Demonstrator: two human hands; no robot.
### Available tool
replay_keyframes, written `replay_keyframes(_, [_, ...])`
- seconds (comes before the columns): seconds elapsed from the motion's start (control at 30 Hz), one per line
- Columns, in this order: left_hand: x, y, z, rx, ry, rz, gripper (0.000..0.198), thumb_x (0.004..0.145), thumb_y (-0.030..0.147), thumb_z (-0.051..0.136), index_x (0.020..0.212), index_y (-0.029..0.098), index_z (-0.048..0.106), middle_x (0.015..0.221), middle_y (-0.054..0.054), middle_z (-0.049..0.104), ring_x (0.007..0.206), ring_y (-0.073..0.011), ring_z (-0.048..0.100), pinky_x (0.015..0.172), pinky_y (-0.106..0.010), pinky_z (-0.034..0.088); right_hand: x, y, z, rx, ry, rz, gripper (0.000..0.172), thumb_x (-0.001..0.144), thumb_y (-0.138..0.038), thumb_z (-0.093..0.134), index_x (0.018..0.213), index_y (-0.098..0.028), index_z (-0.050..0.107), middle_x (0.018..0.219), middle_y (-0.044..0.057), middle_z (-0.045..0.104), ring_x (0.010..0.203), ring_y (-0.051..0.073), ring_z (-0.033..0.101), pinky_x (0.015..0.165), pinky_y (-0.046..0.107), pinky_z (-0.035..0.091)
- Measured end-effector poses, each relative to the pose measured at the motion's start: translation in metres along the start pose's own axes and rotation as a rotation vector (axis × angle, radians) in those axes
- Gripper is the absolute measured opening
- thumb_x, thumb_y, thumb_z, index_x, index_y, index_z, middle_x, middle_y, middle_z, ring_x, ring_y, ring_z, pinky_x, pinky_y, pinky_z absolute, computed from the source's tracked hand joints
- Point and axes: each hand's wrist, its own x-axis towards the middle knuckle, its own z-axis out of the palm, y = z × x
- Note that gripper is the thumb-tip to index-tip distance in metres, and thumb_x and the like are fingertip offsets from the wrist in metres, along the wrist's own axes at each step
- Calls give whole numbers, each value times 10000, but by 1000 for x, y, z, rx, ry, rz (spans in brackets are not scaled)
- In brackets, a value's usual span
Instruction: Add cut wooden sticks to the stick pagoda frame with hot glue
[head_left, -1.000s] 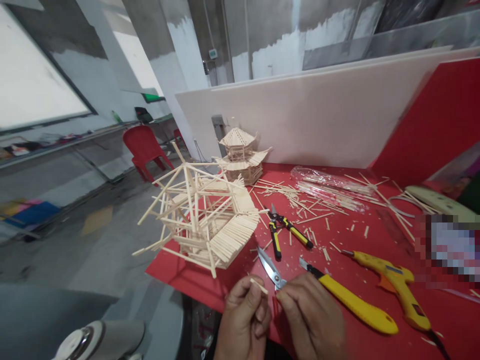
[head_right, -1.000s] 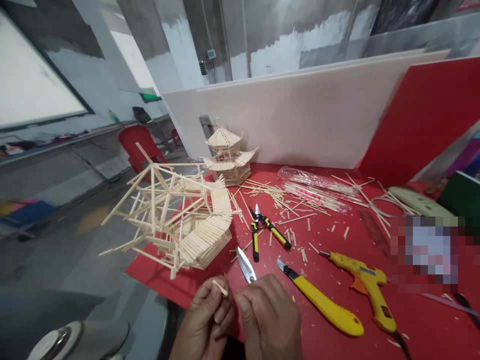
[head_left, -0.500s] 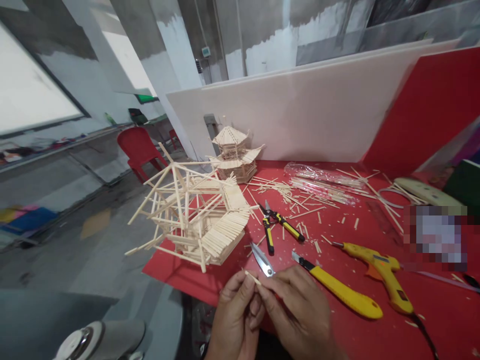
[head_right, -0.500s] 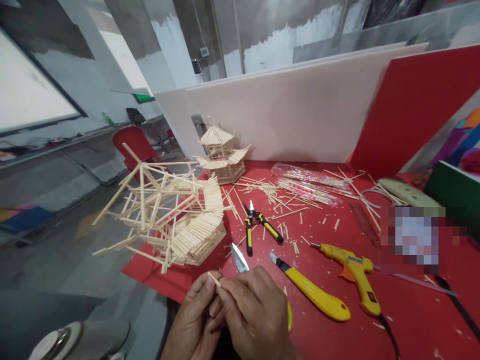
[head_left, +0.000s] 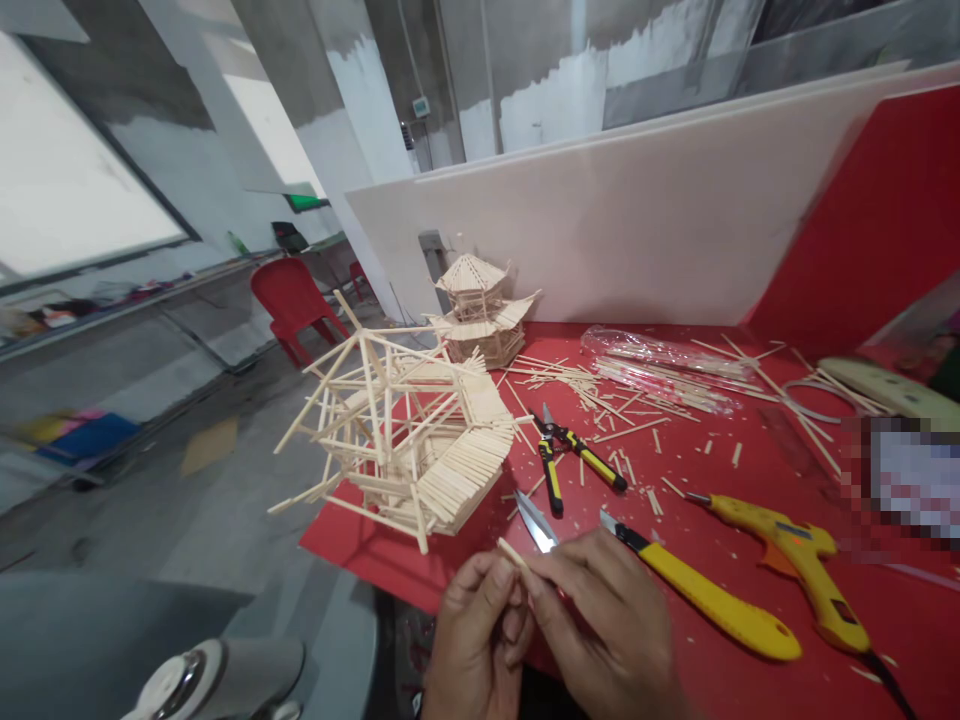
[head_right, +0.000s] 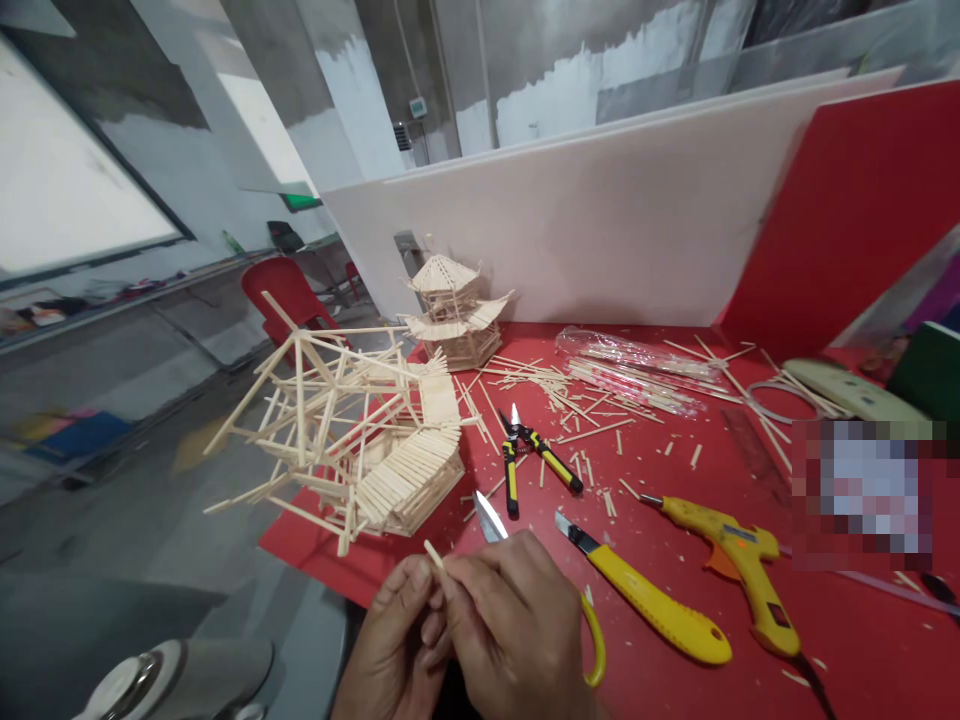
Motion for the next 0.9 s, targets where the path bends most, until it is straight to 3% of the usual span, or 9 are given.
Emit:
replay_keyframes(0.2, [-3,7,-13,-75,4,7,348,614,345,894,665,172,597,497,83,496,392,-26,355,376,-138,271,12,-6,14,2,-43,-29,136,867,-108,622,973,-156,692,739,37,625,682,150,544,618,303,435])
replay_keyframes(0.4, [-7,25,-23,-50,52,74,386,619,372,890,621,145,578,533,68,517,382,-8,345,367,-141,253,24,-13,29,8,-59,-56,164,861,-115,627,1003,-162,693,793,50,632,724,160,542,632,312,441])
replay_keyframes(0.5, [-9,32,-30,-34,86,143,376,620,365,890,630,144,586,531,66,513,387,-9,351,372,-139,248,32,-17,36,-35,-71,-90,174,860,-112,619,1010,-153,696,799,56,631,737,164,538,633,308,446])
replay_keyframes(0.7, [-8,47,-43,11,95,318,226,771,308,781,698,175,614,532,58,514,418,-38,380,411,-148,315,39,-17,47,-66,-130,-106,214,845,-76,608,1032,-139,691,810,69,632,752,173,516,646,321,442])
replay_keyframes(0.9, [1,56,-44,89,164,439,192,727,292,814,793,190,665,524,63,538,418,-41,407,412,-136,324,37,-12,53,-70,-160,-108,226,851,-88,606,1054,-157,677,816,61,626,758,175,512,658,331,436])
